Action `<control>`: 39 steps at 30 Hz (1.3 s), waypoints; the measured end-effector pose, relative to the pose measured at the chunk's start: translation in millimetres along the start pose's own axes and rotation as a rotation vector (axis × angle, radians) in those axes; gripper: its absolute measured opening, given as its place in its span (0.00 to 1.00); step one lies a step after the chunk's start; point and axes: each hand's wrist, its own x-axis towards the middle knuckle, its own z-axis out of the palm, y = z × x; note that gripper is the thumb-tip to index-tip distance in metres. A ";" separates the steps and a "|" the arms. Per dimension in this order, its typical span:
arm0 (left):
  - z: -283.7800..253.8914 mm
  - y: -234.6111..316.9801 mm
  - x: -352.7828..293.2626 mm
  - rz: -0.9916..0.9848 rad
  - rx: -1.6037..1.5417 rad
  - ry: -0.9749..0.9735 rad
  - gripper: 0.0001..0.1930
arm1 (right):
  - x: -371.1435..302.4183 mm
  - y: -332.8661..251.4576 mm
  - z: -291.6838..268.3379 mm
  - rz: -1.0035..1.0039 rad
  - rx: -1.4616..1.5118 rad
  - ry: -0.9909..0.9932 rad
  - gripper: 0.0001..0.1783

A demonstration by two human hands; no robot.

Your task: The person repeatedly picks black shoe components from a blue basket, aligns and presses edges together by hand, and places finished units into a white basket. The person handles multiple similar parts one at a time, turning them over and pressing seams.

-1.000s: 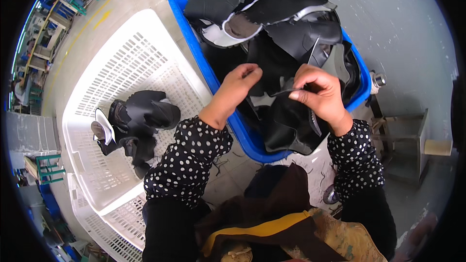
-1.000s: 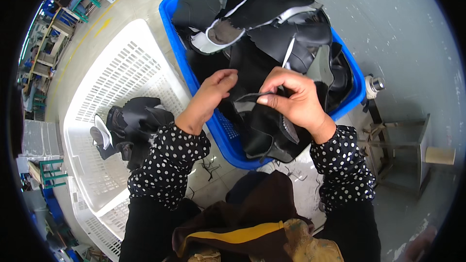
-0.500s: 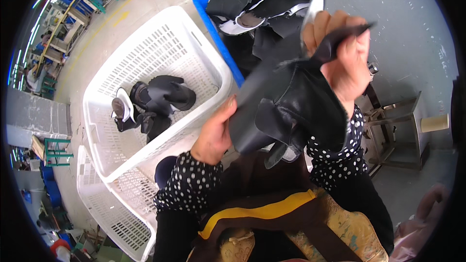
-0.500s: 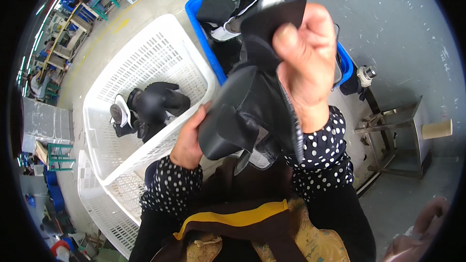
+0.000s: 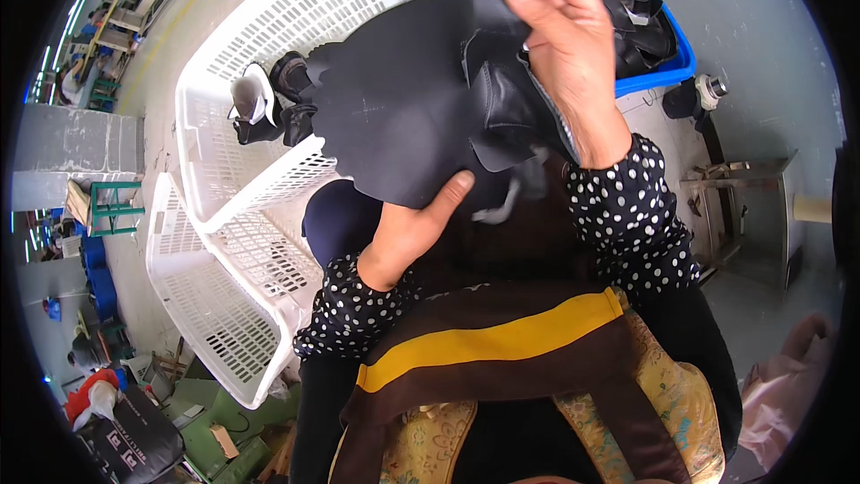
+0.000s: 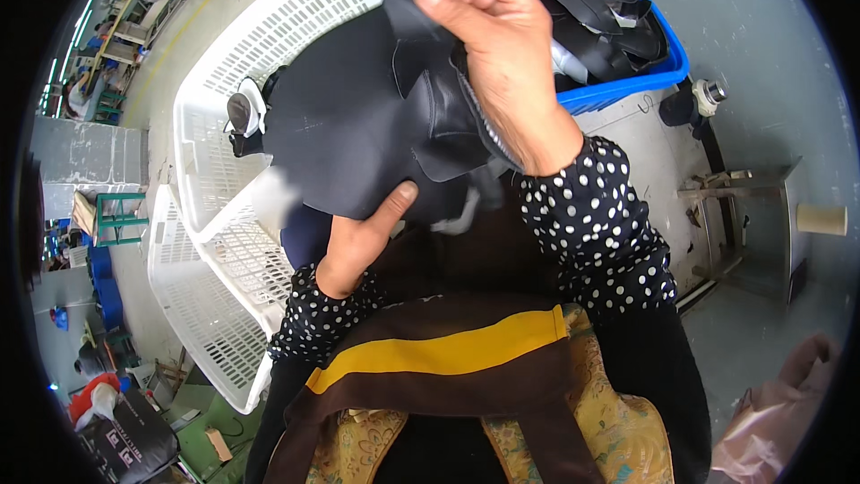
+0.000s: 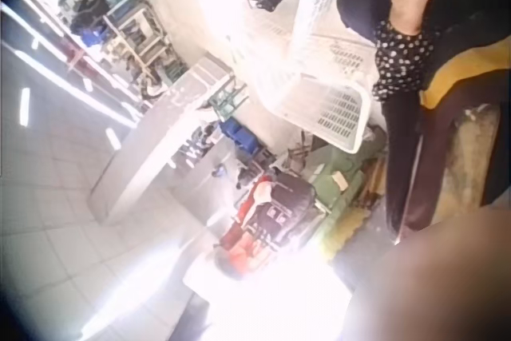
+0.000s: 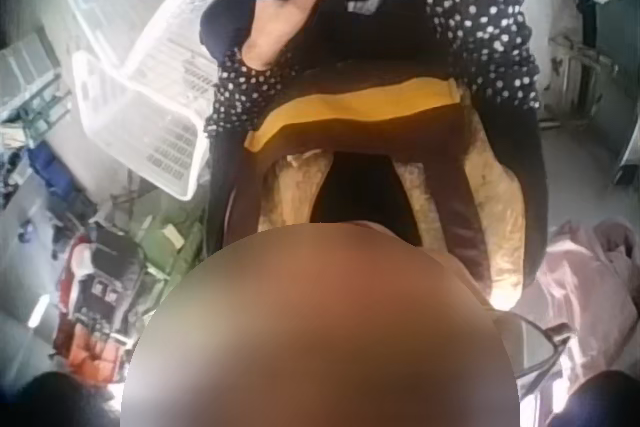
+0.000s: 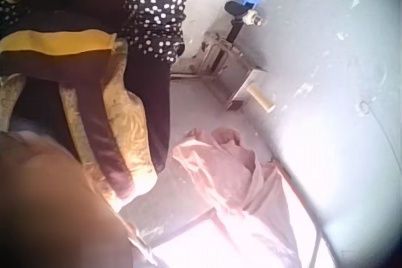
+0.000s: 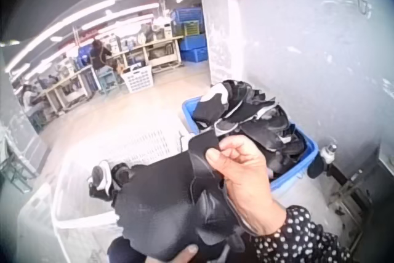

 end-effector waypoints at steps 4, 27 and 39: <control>-5.2 -3.3 -7.3 -0.174 -0.772 0.238 0.22 | 11.6 -6.4 -28.5 -0.187 -0.927 -0.067 0.10; -31.7 17.6 -82.9 -0.317 -0.562 0.090 0.27 | -121.3 -38.2 -32.9 0.240 -0.532 -0.575 0.21; -41.4 22.4 -10.8 -0.639 -0.483 0.102 0.12 | -123.0 -24.0 -6.5 0.048 -0.544 -0.828 0.12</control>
